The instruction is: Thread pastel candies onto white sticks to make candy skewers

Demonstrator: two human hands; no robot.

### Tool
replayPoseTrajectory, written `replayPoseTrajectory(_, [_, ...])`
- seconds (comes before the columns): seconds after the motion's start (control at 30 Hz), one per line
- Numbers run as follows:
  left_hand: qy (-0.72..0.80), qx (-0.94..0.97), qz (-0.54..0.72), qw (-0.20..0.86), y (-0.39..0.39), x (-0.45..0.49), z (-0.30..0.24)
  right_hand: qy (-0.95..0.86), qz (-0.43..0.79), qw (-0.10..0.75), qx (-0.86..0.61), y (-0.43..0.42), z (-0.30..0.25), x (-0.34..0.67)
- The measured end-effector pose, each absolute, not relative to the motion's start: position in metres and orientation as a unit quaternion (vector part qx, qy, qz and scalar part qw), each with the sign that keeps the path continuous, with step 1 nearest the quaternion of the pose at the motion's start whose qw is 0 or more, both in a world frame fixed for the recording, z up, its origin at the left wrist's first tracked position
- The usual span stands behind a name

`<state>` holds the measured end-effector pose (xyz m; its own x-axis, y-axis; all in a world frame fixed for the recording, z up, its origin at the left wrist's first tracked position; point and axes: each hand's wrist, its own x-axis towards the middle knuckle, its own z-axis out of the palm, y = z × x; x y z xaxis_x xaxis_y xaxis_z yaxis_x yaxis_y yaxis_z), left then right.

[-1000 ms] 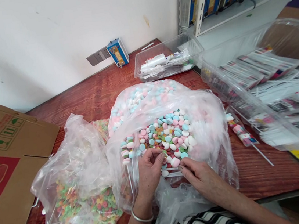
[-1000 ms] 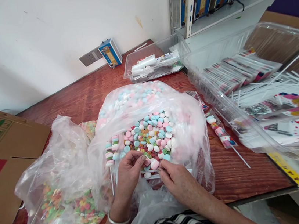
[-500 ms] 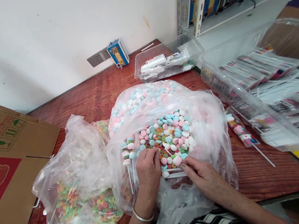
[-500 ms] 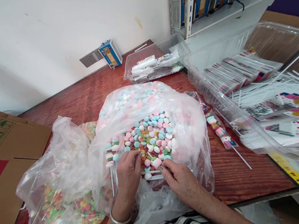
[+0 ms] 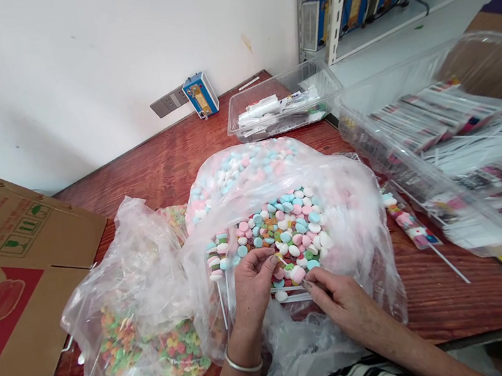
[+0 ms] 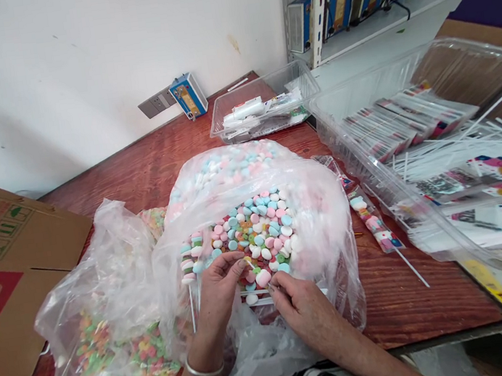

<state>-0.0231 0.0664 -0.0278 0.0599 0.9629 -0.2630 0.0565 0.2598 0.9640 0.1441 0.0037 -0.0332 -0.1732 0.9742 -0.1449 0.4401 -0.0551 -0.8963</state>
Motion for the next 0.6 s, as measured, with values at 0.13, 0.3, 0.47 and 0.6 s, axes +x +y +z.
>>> replayPoseTrajectory(0.13, [0.548, 0.452, 0.404, 0.576, 0.064, -0.021, -0.030, -0.619, 0.443, 0.295, -0.578, 0.003, -0.035, 0.143])
replayPoseTrajectory(0.3, [0.536, 0.543, 0.415, 0.496, 0.056, -0.014, -0.035, -0.614, 0.439, 0.297, -0.585, 0.001, -0.039, 0.145])
replayPoseTrajectory(0.47, [0.516, 0.385, 0.474, 0.601, 0.046, 0.003, -0.040, -0.602, 0.433, 0.320, -0.590, 0.003, -0.039, 0.145])
replayPoseTrajectory(0.6, [0.457, 0.221, 0.535, 0.676, 0.051, 0.008, -0.038, -0.634, 0.432, 0.301, -0.566, 0.003, -0.035, 0.147])
